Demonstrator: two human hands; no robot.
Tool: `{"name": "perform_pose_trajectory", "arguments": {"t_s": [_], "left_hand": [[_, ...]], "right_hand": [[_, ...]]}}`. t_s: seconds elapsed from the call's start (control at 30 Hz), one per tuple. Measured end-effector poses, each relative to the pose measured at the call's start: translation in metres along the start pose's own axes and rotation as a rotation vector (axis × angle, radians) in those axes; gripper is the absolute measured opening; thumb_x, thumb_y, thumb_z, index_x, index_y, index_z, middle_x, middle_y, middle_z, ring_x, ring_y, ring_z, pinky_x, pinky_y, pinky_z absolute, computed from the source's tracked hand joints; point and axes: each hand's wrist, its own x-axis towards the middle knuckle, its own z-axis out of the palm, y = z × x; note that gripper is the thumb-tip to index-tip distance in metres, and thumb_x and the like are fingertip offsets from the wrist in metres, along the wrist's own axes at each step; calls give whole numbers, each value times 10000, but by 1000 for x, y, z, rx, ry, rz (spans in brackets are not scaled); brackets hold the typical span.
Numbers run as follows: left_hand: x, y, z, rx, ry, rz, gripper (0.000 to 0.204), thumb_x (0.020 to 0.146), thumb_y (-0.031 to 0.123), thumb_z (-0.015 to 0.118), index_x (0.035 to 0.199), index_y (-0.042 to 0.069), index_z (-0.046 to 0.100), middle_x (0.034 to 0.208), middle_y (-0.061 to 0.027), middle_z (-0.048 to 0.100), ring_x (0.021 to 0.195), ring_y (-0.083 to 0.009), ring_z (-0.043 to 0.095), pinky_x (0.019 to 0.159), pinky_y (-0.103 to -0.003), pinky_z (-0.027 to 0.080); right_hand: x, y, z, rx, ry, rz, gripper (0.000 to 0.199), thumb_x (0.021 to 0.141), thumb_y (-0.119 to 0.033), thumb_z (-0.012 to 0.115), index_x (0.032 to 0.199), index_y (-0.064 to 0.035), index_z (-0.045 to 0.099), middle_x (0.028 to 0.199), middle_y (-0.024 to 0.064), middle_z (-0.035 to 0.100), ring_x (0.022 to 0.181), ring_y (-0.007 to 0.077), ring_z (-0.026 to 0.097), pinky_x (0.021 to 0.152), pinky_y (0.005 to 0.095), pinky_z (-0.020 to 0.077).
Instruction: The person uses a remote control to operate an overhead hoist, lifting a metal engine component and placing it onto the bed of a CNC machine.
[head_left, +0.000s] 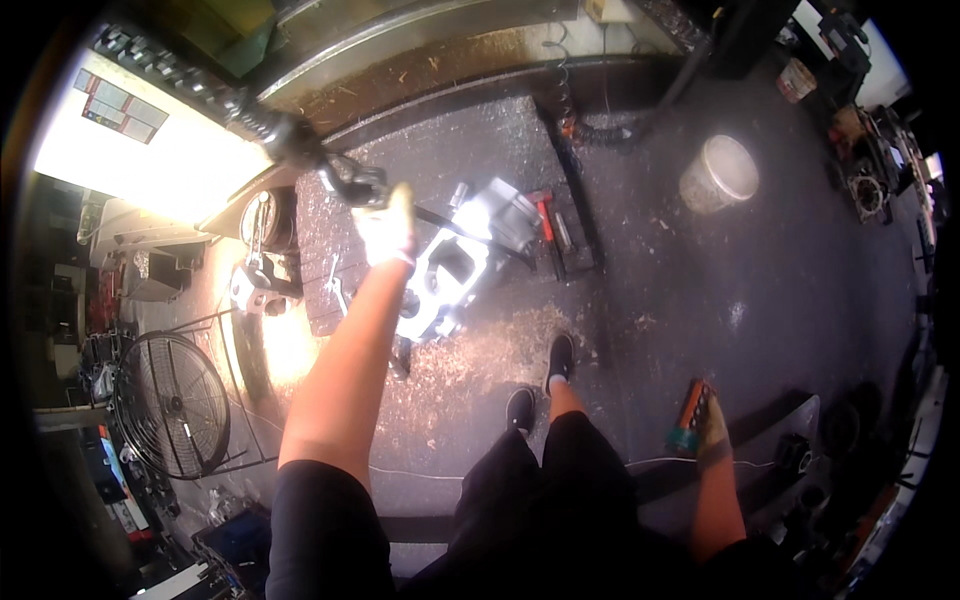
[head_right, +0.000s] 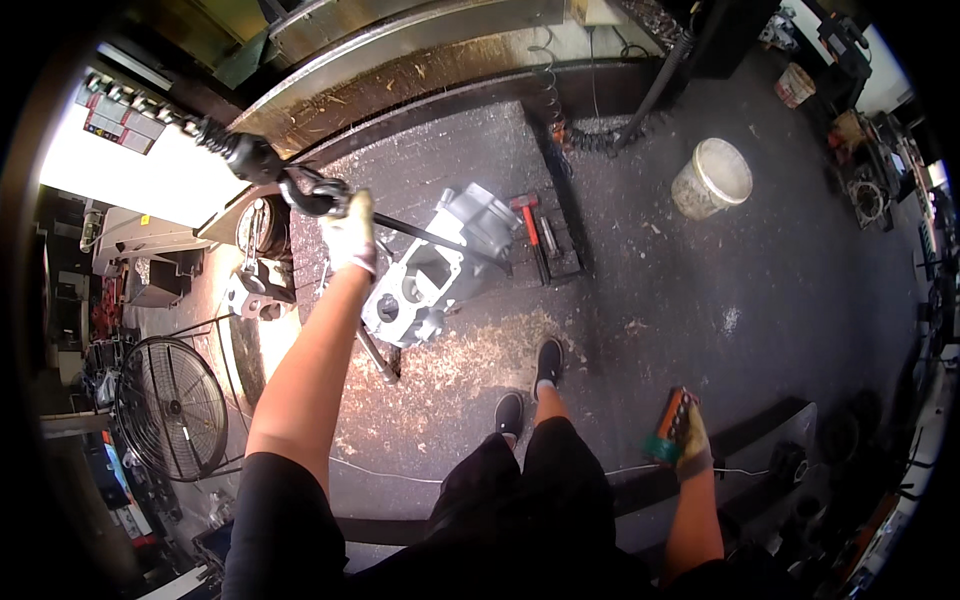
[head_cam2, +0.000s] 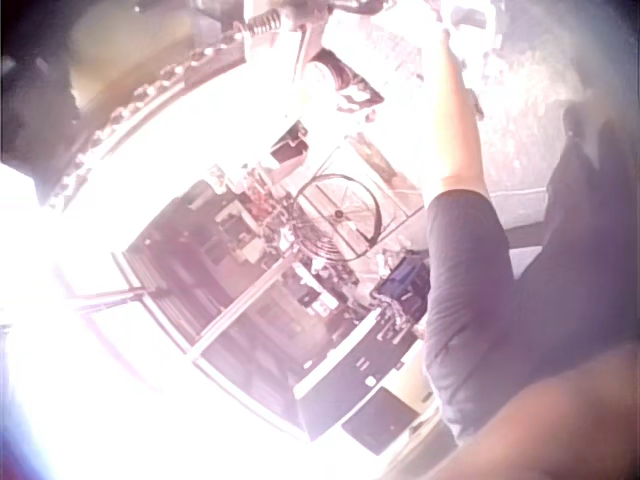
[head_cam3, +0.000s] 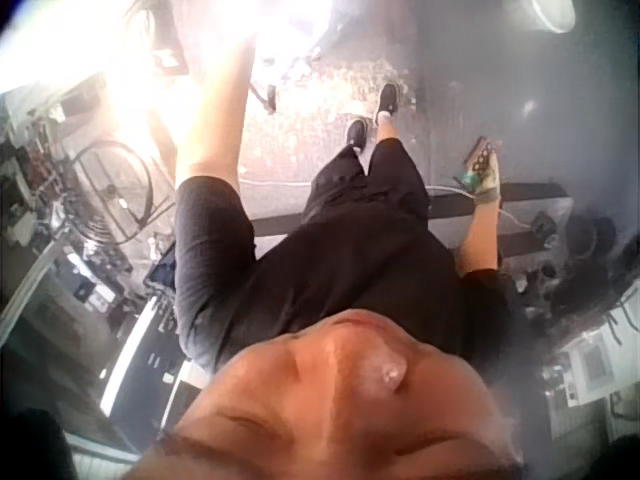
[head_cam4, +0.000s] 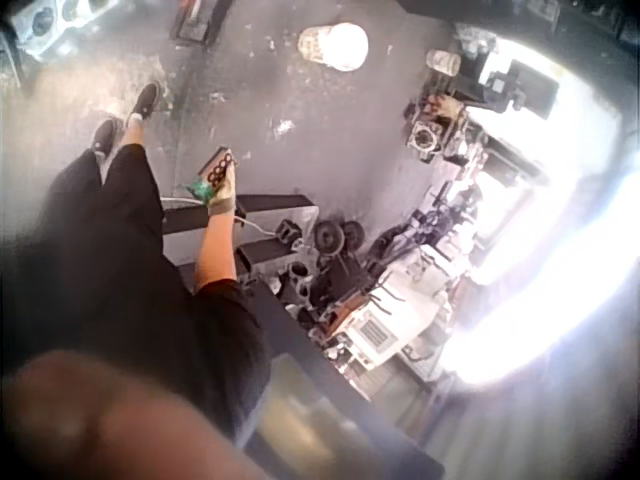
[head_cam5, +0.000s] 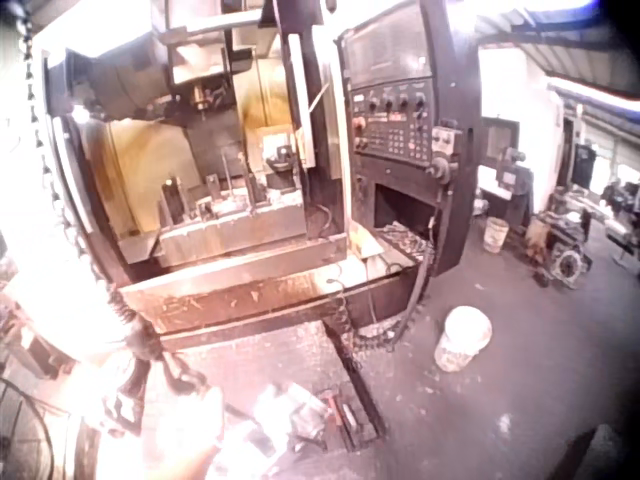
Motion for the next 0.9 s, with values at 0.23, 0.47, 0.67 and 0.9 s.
{"name": "perform_pose_trajectory", "arguments": {"t_s": [0.23, 0.47, 0.67, 0.9], "left_hand": [[-84, 38, 20, -148, -124, 223, 496, 807, 343, 776, 1115, -28, 660, 1073, -195, 719, 1011, -339, 678, 951, -445, 510], [-136, 42, 80, -126, -120, 280, 448, 807, 376, 770, 992, -22, 682, 927, -166, 727, 881, -287, 675, 860, -432, 526], [-174, 69, 102, -22, -256, 159, 770, 860, 484, 743, 1265, -158, 616, 1298, -375, 624, 1211, -459, 627, 1076, -490, 460], [-215, 127, 153, -223, -74, 195, 696, 869, 343, 771, 1392, -40, 518, 1314, -155, 642, 1135, -273, 602, 1018, -408, 475]], "right_hand": [[-80, 9, -122, 102, 54, -68, 520, 1014, -556, 621, 1382, -190, 639, 1151, 26, 727, 928, 249, 715, 751, 456, 623], [-108, -6, -250, 220, 96, -66, 558, 1053, -606, 508, 1445, -218, 589, 1211, 8, 687, 1006, 232, 697, 784, 448, 619], [-71, -43, -299, 213, 110, -207, 527, 1095, -486, 494, 1496, -148, 545, 1336, 34, 666, 1188, 220, 654, 1004, 414, 542], [28, -149, -379, 380, -110, -368, 557, 1113, -470, 441, 1540, -116, 497, 1457, 63, 605, 1337, 232, 575, 1127, 409, 464]]}}
